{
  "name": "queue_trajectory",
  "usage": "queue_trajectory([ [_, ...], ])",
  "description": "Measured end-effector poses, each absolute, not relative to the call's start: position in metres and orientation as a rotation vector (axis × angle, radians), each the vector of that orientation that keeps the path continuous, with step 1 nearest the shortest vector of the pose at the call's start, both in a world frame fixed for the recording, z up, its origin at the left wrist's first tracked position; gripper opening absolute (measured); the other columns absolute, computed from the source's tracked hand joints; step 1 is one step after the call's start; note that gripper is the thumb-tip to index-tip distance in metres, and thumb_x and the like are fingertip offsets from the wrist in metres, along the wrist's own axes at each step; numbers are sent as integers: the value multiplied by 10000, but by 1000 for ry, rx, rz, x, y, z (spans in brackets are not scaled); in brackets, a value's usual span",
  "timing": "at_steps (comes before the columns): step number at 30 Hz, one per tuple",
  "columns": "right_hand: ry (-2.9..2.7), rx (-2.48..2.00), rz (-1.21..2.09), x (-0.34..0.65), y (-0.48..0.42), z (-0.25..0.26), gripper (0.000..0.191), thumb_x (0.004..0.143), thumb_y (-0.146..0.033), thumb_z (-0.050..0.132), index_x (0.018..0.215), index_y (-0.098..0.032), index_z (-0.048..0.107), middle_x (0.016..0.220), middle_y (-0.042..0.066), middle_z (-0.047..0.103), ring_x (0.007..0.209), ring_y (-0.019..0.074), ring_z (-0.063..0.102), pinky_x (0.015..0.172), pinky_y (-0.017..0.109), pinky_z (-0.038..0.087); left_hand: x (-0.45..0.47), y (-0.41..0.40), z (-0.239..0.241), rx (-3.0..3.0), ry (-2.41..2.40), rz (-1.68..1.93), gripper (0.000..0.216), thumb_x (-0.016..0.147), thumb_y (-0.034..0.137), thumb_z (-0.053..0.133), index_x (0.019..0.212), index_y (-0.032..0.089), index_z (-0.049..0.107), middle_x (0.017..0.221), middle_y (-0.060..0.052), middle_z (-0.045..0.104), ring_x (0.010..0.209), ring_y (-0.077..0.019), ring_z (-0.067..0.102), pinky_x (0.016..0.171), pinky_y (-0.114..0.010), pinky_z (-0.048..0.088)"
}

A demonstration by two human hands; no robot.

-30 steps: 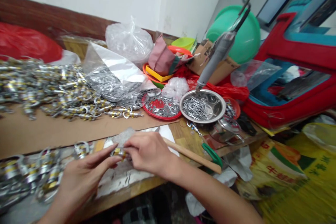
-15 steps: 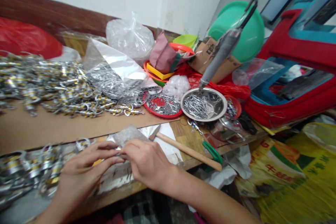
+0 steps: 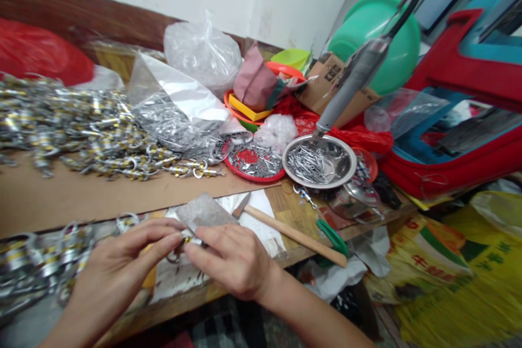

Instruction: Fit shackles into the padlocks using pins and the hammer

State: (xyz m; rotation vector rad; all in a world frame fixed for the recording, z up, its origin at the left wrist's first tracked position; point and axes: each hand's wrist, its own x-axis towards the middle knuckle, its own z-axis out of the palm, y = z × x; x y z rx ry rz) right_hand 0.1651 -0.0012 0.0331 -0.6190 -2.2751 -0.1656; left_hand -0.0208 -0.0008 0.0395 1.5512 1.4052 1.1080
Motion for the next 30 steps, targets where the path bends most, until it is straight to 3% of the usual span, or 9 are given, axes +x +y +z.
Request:
queue_trajectory([
  [3,-2274,-657,-159,163,-2,36,243,844,-109,416,987,-147,609,939,119,669,772,169,631,605,266,509,-21,-3,40,1550,1427,1117,137,669,360,612,618,270,702,813,-2,727,826,-227,632,789,-301,454],
  [8,-2272,-713,-137,161,-7,36,244,812,-103,452,986,-152,617,960,114,671,684,162,619,555,274,495,-16,-5,43,1467,1391,1076,165,698,368,593,633,248,686,675,15,717,640,-184,629,576,-239,468],
  [11,-2230,-748,-42,161,-9,34,255,785,-72,479,968,-156,636,954,103,675,728,167,633,592,270,510,-12,-5,40,1426,1354,1085,161,694,354,605,624,233,685,642,16,711,618,-172,621,585,-234,465],
  [15,-2056,-851,331,158,-9,31,184,772,-112,563,913,-156,671,854,79,689,743,143,646,644,217,532,-9,-5,30,1256,1386,1096,172,663,378,647,655,214,698,667,-2,723,652,-182,636,651,-261,486],
  [18,-1942,-898,521,156,-11,33,138,754,-148,607,859,-164,696,777,63,695,679,134,643,606,209,530,-7,-8,25,1124,1323,1098,257,620,372,697,821,211,699,817,-23,738,770,-198,656,727,-273,509],
  [21,-1905,-965,590,156,-14,37,136,743,-166,623,848,-173,710,727,52,692,612,126,625,536,203,505,-5,-13,24,1042,1117,1083,537,611,319,726,1118,254,561,936,-14,710,860,-189,651,736,-251,527],
  [25,-2019,-1054,761,163,0,45,111,753,-241,633,812,-199,718,688,17,693,597,116,619,544,200,486,-4,-14,22,967,1026,1114,646,676,289,685,1252,276,394,855,4,676,837,-168,647,734,-238,529],
  [27,-2095,-1182,652,174,22,46,139,797,-247,585,833,-202,711,763,13,705,701,119,638,645,205,495,-5,-10,22,929,1042,1094,677,665,294,692,1264,258,378,808,4,659,791,-175,648,678,-241,538],
  [30,-2177,-1636,138,196,72,42,260,871,-172,445,1021,-221,652,1042,21,660,947,122,596,833,223,444,-7,-5,24,887,1041,1024,735,640,304,709,1285,235,362,787,-10,659,744,-187,650,607,-247,535],
])
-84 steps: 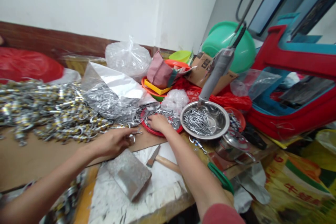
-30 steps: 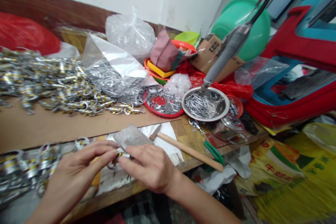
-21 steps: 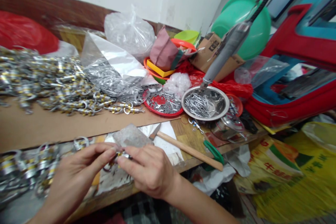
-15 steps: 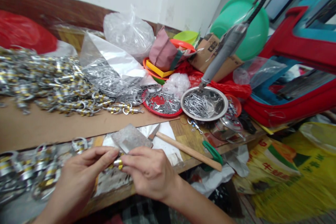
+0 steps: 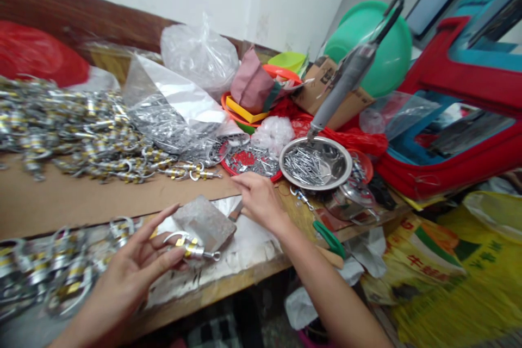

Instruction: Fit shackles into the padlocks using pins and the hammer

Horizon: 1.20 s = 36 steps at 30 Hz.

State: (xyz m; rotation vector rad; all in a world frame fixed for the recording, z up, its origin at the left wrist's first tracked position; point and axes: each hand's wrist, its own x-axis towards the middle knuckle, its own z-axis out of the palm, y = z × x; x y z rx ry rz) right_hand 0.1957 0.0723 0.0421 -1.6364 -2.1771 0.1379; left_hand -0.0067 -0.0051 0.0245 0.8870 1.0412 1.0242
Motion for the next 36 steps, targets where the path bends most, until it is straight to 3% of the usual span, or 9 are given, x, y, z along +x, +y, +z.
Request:
queue_trajectory([
  [6,-2277,-1921,28,218,146,25,266,735,-76,524,878,-202,709,925,97,678,938,259,594,801,331,436,-4,-3,30,801,989,993,788,634,273,715,1314,244,317,659,30,626,617,-144,626,536,-218,487],
  [13,-2206,-1943,19,224,160,18,226,806,-186,505,925,-242,688,975,61,665,928,218,591,785,288,422,-7,4,22,735,1002,982,860,585,220,746,1316,254,293,648,26,627,589,-157,632,560,-269,497],
  [18,-2068,-1818,41,226,143,24,231,867,-259,458,952,-202,665,964,47,669,904,166,589,811,250,410,-7,6,21,763,1018,991,856,575,184,751,1302,234,300,643,12,642,573,-177,639,547,-284,501],
  [21,-2039,-1718,86,219,130,29,217,868,-252,457,929,-190,656,920,33,666,862,140,589,792,222,410,-7,6,22,760,1013,998,848,570,184,754,1295,222,315,632,12,645,560,-175,634,530,-272,496],
  [25,-1991,-1691,151,219,131,27,171,811,-166,511,865,-173,673,890,70,658,859,184,584,803,285,404,-7,6,20,745,1023,1010,860,548,182,767,1288,220,331,639,12,649,552,-168,631,527,-264,496],
  [30,-1908,-1631,330,214,133,26,158,788,-175,536,865,-166,673,869,69,669,825,182,601,780,300,425,-8,6,16,732,1009,998,852,559,180,764,1290,232,330,660,8,642,583,-180,641,564,-299,510],
  [33,-1920,-1547,531,195,108,35,169,819,-230,506,854,-144,647,761,37,670,683,133,612,631,237,458,-9,6,15,717,989,987,852,565,166,761,1291,252,324,677,12,635,590,-180,640,587,-323,515],
  [36,-2056,-1392,902,175,75,47,122,802,-197,531,762,-140,632,631,-14,622,559,86,558,510,174,406,-9,6,16,715,991,983,843,570,167,760,1288,243,325,666,11,637,602,-183,641,585,-313,513],
])
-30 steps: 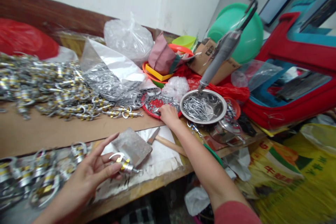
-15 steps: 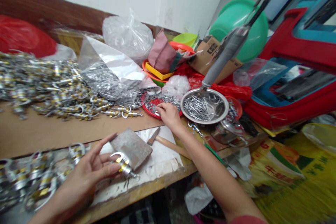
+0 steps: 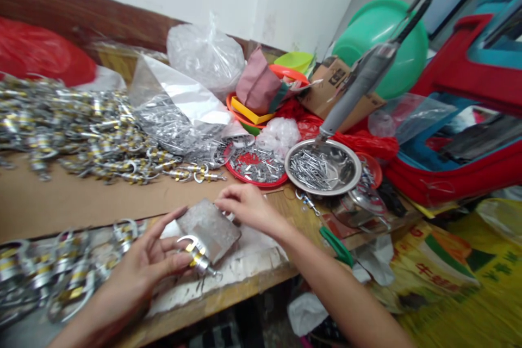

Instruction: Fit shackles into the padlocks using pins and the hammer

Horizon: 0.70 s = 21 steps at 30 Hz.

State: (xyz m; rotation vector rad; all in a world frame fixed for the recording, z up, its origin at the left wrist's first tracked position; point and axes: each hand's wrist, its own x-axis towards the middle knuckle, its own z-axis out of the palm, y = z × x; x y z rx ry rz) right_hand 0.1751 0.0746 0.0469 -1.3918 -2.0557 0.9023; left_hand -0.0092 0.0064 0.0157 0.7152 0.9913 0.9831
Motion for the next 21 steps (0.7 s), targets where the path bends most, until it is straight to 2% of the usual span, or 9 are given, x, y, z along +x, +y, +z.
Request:
queue_trajectory([
  [2,-2182,-1278,1056,166,57,54,93,774,-143,554,717,-144,628,606,-32,587,558,73,520,505,160,366,-9,7,17,719,994,980,838,568,168,760,1285,238,331,659,12,640,601,-180,639,578,-301,511],
  [5,-2313,-1211,1033,160,43,61,93,762,-117,565,711,-155,633,601,-45,565,570,66,496,520,155,337,-9,7,19,714,989,982,838,565,169,762,1282,242,334,645,27,629,604,-179,642,585,-299,512],
  [11,-2195,-1196,1034,158,40,54,139,759,-82,560,772,-164,671,695,-19,653,633,89,570,587,166,400,-8,6,18,720,970,994,839,562,179,760,1282,235,332,637,27,628,608,-199,650,582,-316,503],
  [16,-2107,-1135,904,158,33,42,161,742,-28,574,777,-133,691,733,27,678,694,110,607,656,177,436,-8,6,15,733,974,995,832,566,191,756,1280,241,331,643,24,630,596,-192,641,583,-323,500],
  [21,-2277,-1071,661,165,25,46,115,793,-102,555,795,-138,665,711,28,633,679,120,568,641,195,422,-9,7,15,738,960,995,849,562,186,760,1288,224,321,640,25,626,575,-167,621,568,-296,494],
])
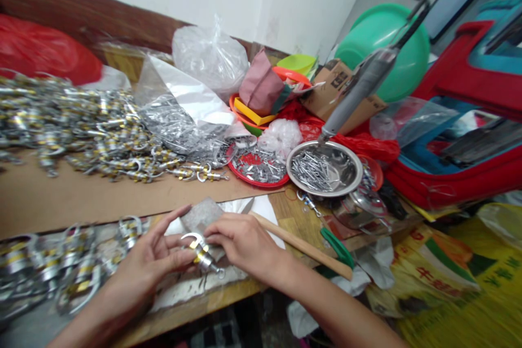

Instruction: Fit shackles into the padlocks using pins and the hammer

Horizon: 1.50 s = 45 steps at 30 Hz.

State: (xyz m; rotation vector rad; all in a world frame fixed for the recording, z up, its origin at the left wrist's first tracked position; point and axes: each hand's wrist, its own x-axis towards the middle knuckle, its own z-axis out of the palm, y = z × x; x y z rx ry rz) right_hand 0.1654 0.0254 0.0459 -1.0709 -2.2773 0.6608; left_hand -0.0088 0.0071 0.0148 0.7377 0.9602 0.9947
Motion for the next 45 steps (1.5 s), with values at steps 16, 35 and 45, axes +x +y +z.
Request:
queue_trajectory([
  [16,-2485,-688,21,157,18,38,245,875,-105,341,777,-129,564,690,72,649,684,152,607,596,257,447,-9,7,20,718,924,985,870,570,152,753,1306,200,293,615,32,629,574,-151,608,573,-278,483],
  [35,-2417,-1080,-170,194,0,31,308,880,-86,294,1114,-113,492,1116,127,602,1045,171,551,885,307,455,-9,7,21,724,1003,1006,875,537,129,767,1289,191,325,644,3,664,558,-171,647,544,-284,517],
  [45,-2261,-1807,165,250,2,17,195,854,-240,463,1006,-165,559,883,70,601,797,191,610,696,308,493,-8,7,15,725,1014,1017,861,538,119,764,1281,190,335,640,-1,666,561,-189,663,522,-280,530],
])
